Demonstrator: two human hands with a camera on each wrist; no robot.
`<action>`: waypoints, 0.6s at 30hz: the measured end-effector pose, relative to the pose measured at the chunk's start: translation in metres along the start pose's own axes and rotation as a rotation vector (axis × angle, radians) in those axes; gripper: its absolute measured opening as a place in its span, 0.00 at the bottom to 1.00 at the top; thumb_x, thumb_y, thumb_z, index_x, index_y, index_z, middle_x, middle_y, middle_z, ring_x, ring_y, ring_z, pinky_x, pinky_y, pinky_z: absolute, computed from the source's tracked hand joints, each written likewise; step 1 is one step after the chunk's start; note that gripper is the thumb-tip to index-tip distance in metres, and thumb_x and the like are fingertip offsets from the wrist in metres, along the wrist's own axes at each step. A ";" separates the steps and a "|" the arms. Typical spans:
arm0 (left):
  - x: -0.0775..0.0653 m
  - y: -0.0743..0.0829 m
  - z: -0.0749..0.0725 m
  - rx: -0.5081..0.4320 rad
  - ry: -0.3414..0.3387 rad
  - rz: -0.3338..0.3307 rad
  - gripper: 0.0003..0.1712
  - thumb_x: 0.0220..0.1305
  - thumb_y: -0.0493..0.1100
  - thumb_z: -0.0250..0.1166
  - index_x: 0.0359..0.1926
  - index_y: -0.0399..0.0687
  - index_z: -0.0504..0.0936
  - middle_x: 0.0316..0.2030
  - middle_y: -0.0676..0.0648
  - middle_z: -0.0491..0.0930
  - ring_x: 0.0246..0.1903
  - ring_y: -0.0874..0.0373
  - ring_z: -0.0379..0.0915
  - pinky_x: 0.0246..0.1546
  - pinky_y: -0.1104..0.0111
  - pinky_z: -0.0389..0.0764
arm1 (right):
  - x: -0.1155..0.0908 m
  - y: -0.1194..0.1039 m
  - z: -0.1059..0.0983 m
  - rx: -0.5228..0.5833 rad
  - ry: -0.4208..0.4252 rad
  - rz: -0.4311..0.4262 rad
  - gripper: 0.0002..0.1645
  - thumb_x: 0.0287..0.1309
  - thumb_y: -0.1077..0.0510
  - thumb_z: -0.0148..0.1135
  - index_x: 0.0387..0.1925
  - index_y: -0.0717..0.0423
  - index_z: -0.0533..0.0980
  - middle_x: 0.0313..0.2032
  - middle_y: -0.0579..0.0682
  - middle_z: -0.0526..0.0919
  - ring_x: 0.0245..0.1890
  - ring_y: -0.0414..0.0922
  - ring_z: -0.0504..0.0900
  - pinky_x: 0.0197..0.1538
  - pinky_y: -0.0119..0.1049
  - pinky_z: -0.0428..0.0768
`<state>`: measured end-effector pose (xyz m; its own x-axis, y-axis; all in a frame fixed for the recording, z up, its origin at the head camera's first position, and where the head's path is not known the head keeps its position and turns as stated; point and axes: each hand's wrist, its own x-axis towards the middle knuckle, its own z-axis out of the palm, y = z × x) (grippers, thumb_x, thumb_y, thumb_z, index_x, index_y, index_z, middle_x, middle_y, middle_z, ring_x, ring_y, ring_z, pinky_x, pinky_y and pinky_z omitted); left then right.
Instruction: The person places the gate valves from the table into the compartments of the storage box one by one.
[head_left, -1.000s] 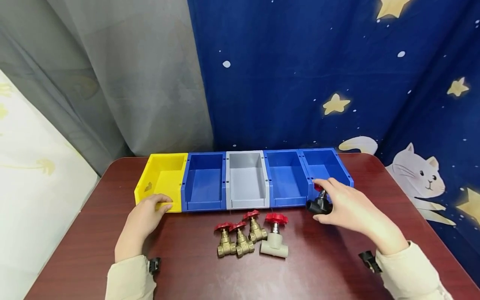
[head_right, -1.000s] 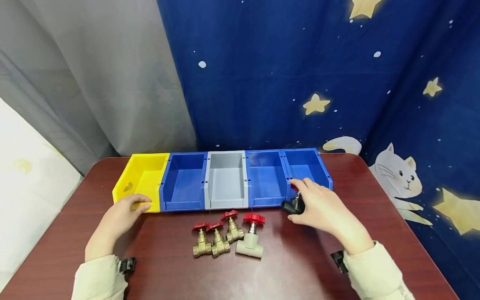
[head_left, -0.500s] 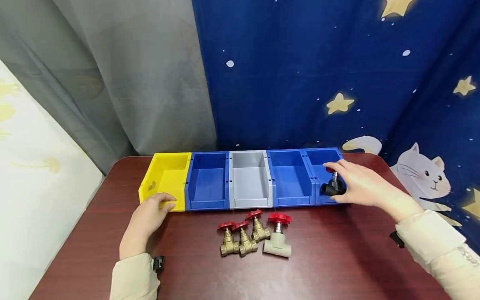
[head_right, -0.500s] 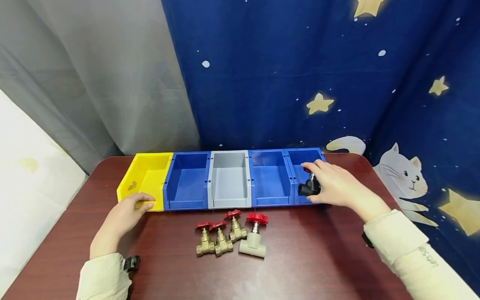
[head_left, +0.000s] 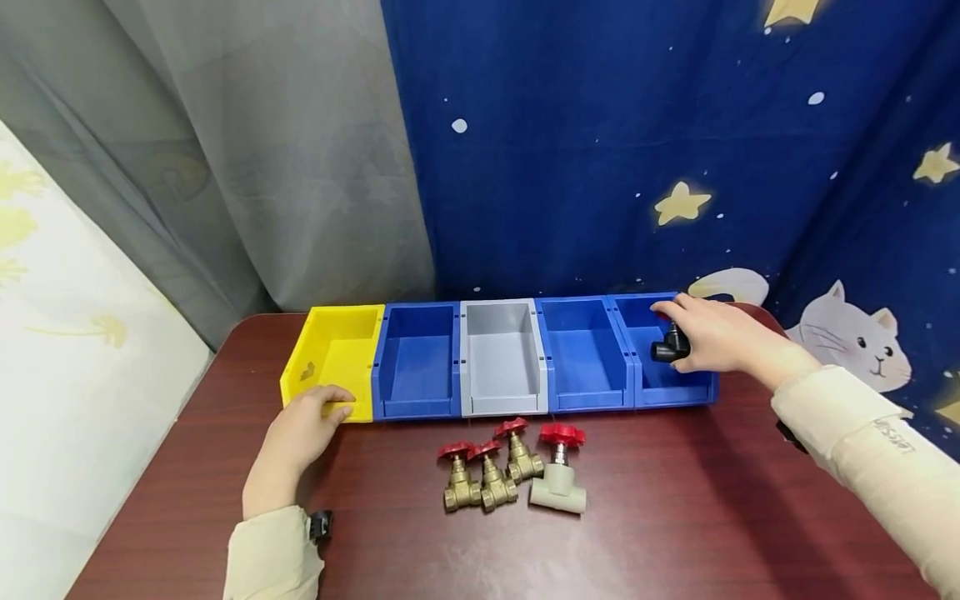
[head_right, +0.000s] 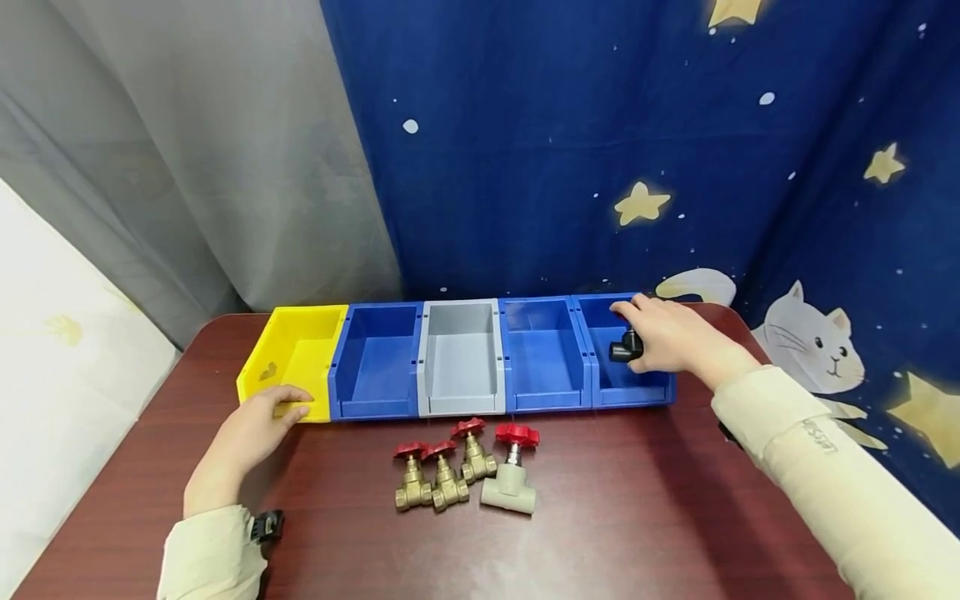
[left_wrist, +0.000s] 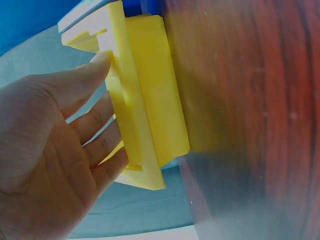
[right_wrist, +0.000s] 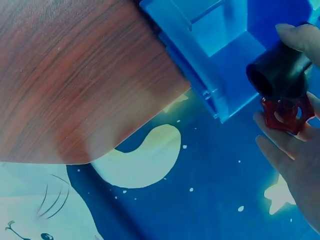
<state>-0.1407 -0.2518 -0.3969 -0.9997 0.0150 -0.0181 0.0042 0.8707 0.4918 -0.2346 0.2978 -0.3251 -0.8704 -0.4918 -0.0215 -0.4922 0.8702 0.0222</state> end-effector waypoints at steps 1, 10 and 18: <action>0.000 0.000 0.001 0.000 0.000 -0.003 0.13 0.70 0.44 0.62 0.51 0.42 0.81 0.52 0.36 0.79 0.50 0.39 0.72 0.54 0.41 0.71 | 0.003 0.001 0.001 -0.004 -0.007 -0.007 0.51 0.40 0.49 0.79 0.65 0.63 0.67 0.51 0.62 0.76 0.44 0.57 0.80 0.48 0.59 0.79; 0.003 0.000 0.003 0.004 0.013 0.005 0.13 0.70 0.43 0.62 0.51 0.42 0.81 0.52 0.36 0.79 0.50 0.39 0.72 0.55 0.41 0.71 | 0.020 0.003 0.013 -0.058 -0.034 -0.045 0.50 0.39 0.53 0.80 0.64 0.64 0.69 0.49 0.62 0.78 0.49 0.60 0.78 0.55 0.60 0.75; 0.004 -0.001 0.002 0.012 0.008 -0.007 0.13 0.70 0.44 0.62 0.51 0.42 0.81 0.52 0.36 0.79 0.51 0.38 0.72 0.56 0.41 0.70 | 0.031 -0.001 0.021 -0.002 -0.124 0.006 0.49 0.40 0.56 0.80 0.64 0.67 0.68 0.52 0.67 0.76 0.52 0.63 0.76 0.54 0.62 0.75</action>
<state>-0.1445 -0.2515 -0.3991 -0.9999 0.0051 -0.0146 -0.0026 0.8766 0.4812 -0.2606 0.2820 -0.3472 -0.8659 -0.4788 -0.1446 -0.4868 0.8731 0.0243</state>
